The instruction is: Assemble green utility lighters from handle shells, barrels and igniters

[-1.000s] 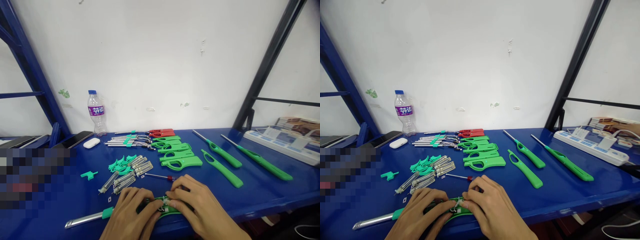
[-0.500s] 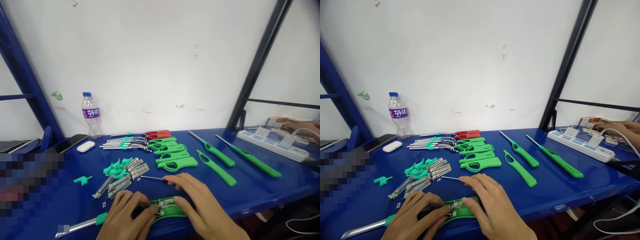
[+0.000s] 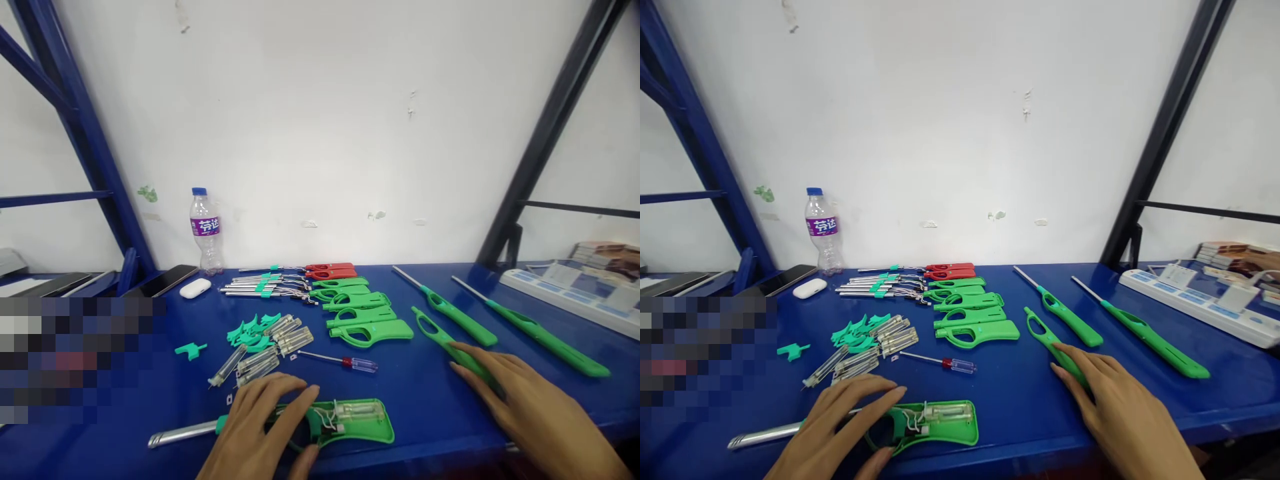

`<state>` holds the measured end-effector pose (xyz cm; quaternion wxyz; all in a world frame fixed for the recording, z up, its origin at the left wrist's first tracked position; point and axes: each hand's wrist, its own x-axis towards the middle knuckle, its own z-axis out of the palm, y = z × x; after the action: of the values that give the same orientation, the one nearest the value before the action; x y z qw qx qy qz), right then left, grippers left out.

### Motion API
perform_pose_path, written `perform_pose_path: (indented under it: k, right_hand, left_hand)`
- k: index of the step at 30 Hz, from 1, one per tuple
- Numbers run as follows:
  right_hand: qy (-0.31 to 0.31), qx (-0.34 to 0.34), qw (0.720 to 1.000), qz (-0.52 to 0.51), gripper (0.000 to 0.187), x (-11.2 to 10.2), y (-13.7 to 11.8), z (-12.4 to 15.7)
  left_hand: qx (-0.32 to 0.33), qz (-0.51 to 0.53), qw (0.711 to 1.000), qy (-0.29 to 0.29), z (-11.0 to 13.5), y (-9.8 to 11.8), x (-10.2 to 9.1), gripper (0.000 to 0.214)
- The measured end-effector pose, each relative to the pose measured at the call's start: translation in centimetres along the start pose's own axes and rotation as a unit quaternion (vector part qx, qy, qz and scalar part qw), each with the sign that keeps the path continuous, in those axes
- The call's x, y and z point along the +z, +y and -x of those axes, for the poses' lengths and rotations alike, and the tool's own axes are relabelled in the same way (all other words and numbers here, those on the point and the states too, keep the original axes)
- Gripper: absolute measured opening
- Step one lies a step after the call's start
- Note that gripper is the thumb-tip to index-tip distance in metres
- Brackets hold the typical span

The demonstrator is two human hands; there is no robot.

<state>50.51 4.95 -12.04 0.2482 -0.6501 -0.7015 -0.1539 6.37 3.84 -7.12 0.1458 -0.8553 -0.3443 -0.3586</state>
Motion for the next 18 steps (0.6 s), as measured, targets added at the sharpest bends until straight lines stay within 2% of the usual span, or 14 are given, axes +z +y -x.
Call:
perform_pose_path:
  k: [4,7,11,15,17,18]
  right_hand:
    - [-0.006,0.013,1.000,0.010,0.051,0.0,0.6,0.0]
    - [-0.006,0.020,1.000,-0.001,0.047,-0.2,1.0,0.0]
    - [-0.002,0.042,0.999,-0.003,0.046,-1.4,0.9,0.2]
    - [0.017,0.062,0.995,-0.072,0.048,-3.2,-1.2,0.5]
    - [0.014,0.035,0.989,-0.140,0.048,-3.9,-3.2,0.6]
    - [-0.007,0.018,0.986,-0.167,0.046,-4.1,-4.5,0.5]
  left_hand:
    - [-0.009,-0.035,0.997,0.071,1.7,-2.2,-1.7,0.028]
    - [-0.038,-0.052,0.996,0.057,2.3,-3.3,-2.3,0.027]
    - [-0.043,-0.019,0.998,0.051,1.6,-3.0,-2.5,0.032]
    - [-0.053,0.021,0.997,0.049,0.9,-2.5,-2.5,0.036]
    - [-0.064,0.041,0.996,0.042,1.0,-2.6,-2.5,0.036]
    - [-0.072,0.049,0.996,0.033,1.1,-2.7,-2.5,0.035]
